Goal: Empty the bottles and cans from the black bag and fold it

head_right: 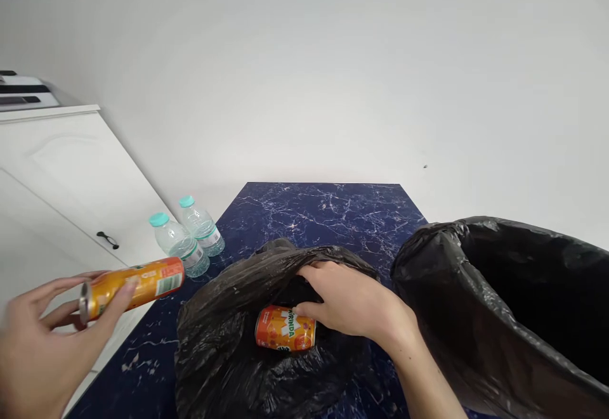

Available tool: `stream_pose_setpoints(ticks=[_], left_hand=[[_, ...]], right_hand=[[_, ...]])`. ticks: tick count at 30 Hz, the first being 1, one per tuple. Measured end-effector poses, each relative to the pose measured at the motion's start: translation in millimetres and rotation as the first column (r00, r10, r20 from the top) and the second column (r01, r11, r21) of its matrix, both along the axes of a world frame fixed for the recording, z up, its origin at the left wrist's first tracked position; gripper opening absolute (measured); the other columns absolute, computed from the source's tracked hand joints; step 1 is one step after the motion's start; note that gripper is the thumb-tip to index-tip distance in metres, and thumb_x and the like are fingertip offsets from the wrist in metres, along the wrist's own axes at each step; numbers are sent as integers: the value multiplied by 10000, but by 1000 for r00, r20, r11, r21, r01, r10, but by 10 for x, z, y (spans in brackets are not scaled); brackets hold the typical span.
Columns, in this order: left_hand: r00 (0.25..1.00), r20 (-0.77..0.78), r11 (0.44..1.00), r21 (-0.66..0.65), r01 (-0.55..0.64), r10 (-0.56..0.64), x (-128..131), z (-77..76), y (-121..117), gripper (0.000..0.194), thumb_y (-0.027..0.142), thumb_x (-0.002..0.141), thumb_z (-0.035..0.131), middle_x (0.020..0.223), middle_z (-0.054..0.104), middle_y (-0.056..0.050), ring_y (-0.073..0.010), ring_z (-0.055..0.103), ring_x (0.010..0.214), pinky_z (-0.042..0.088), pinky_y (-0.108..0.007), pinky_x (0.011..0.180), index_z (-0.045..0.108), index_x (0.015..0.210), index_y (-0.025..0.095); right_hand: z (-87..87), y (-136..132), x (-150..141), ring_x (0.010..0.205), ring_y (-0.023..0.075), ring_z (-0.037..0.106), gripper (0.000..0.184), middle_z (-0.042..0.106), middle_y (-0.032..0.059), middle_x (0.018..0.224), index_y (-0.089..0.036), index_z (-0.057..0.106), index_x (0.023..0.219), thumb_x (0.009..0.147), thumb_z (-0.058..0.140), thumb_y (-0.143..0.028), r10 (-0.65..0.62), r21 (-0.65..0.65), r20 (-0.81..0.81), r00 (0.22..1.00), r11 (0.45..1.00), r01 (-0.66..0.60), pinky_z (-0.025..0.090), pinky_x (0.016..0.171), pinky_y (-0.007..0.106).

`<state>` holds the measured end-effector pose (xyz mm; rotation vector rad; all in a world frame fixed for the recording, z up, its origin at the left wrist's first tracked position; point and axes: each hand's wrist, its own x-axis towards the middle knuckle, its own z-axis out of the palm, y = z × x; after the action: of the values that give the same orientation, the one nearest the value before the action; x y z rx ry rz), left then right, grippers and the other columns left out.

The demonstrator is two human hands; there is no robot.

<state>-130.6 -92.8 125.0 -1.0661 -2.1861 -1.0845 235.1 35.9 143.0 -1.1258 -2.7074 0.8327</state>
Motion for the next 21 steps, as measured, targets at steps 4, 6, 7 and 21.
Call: stream_pose_setpoints(ticks=[4,6,7,21], left_hand=[[997,-77,985,-166,-42,29,92,38,51,510,746,850,673,1180,779,-11,-278,746,814,582,-433,805,686,1123,315],[995,-103,968,-250,-17,-9,34,0,66,498,750,872,654,1284,748,-19,-304,754,874,585,-455,792,689,1141,333],[993,-114,959,-285,-1,-33,-11,-29,74,484,743,880,655,1314,734,-26,-325,759,921,590,-467,788,689,1144,340],[995,65,917,-387,93,-74,-318,-331,265,781,725,897,672,1544,589,-203,-494,686,1263,632,-675,906,464,1485,255]], right_hand=[[-11,-1,-15,1270,339,678,479,701,132,1437,-198,658,1430,1007,653,-424,1,-1,-9,1000,1000,-1,525,1035,455],[-10,-6,-29,1255,341,684,458,709,134,1421,-192,668,1409,1009,647,-416,-2,-1,2,1000,1000,2,527,1027,458],[-6,-10,-36,1248,341,687,447,713,134,1414,-189,674,1395,1008,647,-410,-1,-3,7,1000,1000,1,527,1024,459],[13,-48,-122,1237,349,701,395,727,133,1386,-185,700,1341,993,660,-366,8,-22,23,1000,1000,-7,534,986,421]])
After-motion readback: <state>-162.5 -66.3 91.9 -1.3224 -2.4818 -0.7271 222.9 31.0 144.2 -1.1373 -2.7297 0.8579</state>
